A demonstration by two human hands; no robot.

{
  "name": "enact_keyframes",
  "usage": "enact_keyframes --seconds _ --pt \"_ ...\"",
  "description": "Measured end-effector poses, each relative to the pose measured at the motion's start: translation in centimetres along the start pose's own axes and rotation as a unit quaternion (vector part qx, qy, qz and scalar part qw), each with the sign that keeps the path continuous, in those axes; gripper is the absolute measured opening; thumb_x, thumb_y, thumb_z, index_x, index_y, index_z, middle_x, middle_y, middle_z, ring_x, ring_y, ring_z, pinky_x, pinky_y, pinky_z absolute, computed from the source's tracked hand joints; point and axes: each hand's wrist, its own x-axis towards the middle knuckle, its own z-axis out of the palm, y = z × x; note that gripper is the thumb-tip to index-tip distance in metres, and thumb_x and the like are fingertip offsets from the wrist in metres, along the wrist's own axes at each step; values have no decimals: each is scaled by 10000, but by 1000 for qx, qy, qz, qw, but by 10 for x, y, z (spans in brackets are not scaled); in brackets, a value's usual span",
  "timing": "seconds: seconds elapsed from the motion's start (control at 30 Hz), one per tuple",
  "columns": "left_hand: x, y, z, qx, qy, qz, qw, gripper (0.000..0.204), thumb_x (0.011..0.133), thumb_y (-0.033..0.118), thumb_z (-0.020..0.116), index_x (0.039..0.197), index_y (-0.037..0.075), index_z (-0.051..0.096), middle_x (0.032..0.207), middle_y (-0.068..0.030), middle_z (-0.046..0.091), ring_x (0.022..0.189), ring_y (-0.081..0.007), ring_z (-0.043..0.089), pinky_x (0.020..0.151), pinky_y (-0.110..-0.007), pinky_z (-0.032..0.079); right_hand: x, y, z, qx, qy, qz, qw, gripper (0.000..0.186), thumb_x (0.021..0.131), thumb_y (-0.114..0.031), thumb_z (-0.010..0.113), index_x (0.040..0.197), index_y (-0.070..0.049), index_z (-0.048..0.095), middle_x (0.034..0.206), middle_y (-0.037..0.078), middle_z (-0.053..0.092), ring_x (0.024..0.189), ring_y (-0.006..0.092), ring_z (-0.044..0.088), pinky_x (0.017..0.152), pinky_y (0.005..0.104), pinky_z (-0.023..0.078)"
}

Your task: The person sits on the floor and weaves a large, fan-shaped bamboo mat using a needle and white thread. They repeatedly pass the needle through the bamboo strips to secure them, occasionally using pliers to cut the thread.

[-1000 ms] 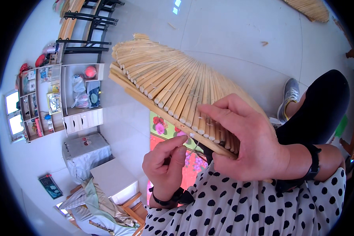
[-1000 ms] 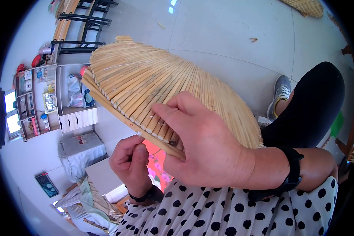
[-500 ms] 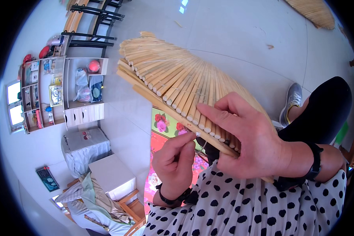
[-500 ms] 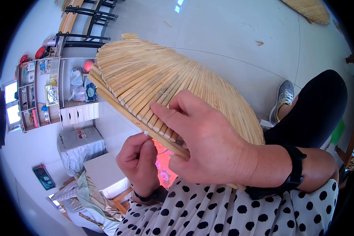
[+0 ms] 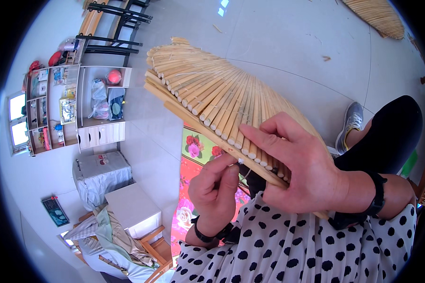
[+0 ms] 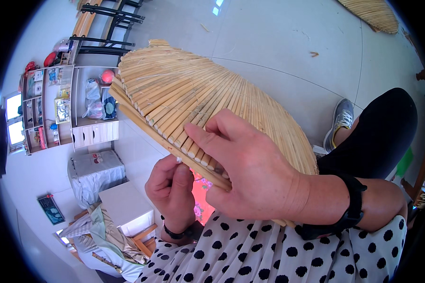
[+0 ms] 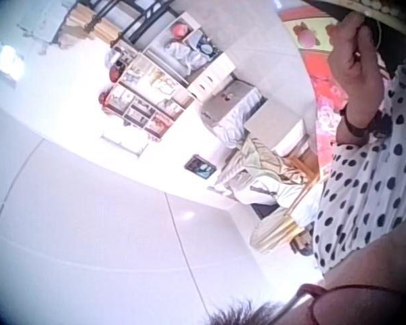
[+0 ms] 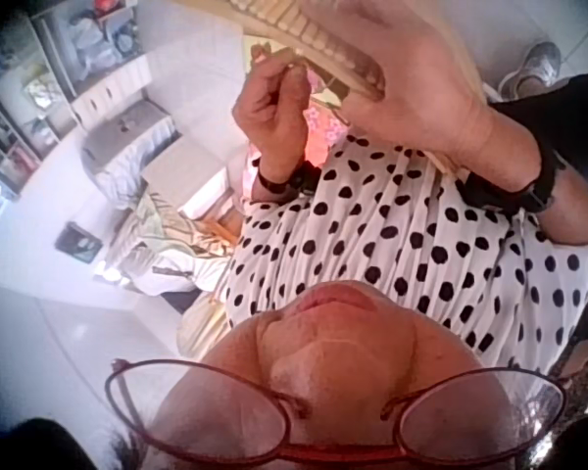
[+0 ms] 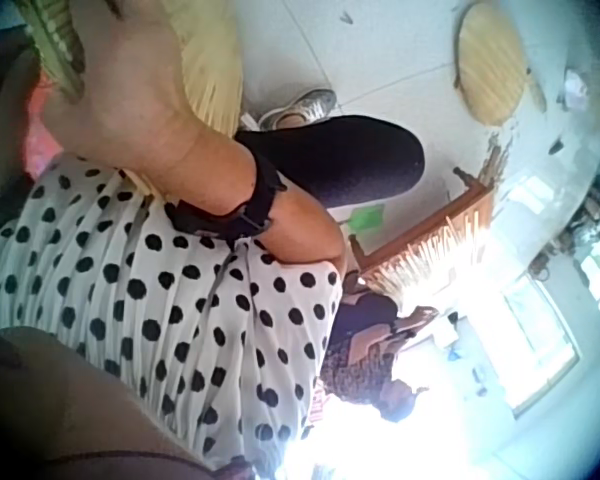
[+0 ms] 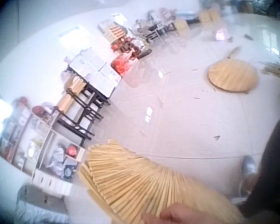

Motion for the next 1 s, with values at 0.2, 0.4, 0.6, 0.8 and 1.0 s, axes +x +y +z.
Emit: enact_keyframes --seconds 0.2,0.4,0.6,0.8,1.0 --pt "4 -3 4 -12 -1 13 1000 192 977 24 529 1130 -86 564 1010 -142 688 857 -112 632 747 -231 506 -1 0 -1 3 -7 9 1000 694 614 -43 647 1293 60 547 1062 156 528 879 257 606 734 299 523" --pt "5 -4 5 -28 4 14 1000 189 980 29 525 1126 -85 561 983 -132 689 819 -103 623 715 -220 497 1 -2 -2 -9 -6 5 1000 699 611 -35 635 1299 46 541 1068 151 523 874 256 604 729 303 526" --pt "11 6 -2 16 -35 8 999 165 959 -3 515 1111 -60 549 819 -77 652 630 -69 527 562 -189 392 2 -3 -3 -9 -13 14 1000 693 616 -28 623 1298 56 533 1074 158 514 893 260 592 748 304 522" --pt "11 21 0 14 -8 -53 998 89 930 -55 511 1012 -24 522 746 -70 618 599 -74 520 547 -196 392 2 -4 -4 -1 -22 21 1000 687 619 -18 613 1294 78 526 1059 167 509 902 268 585 764 311 516" --pt "13 13 4 29 -1 -2 1000 58 928 -56 516 973 -19 511 736 -71 614 598 -74 526 535 -194 396 3 -1 -4 -35 -14 -28 999 668 624 -16 627 1279 80 541 1032 178 529 869 283 594 751 313 515"
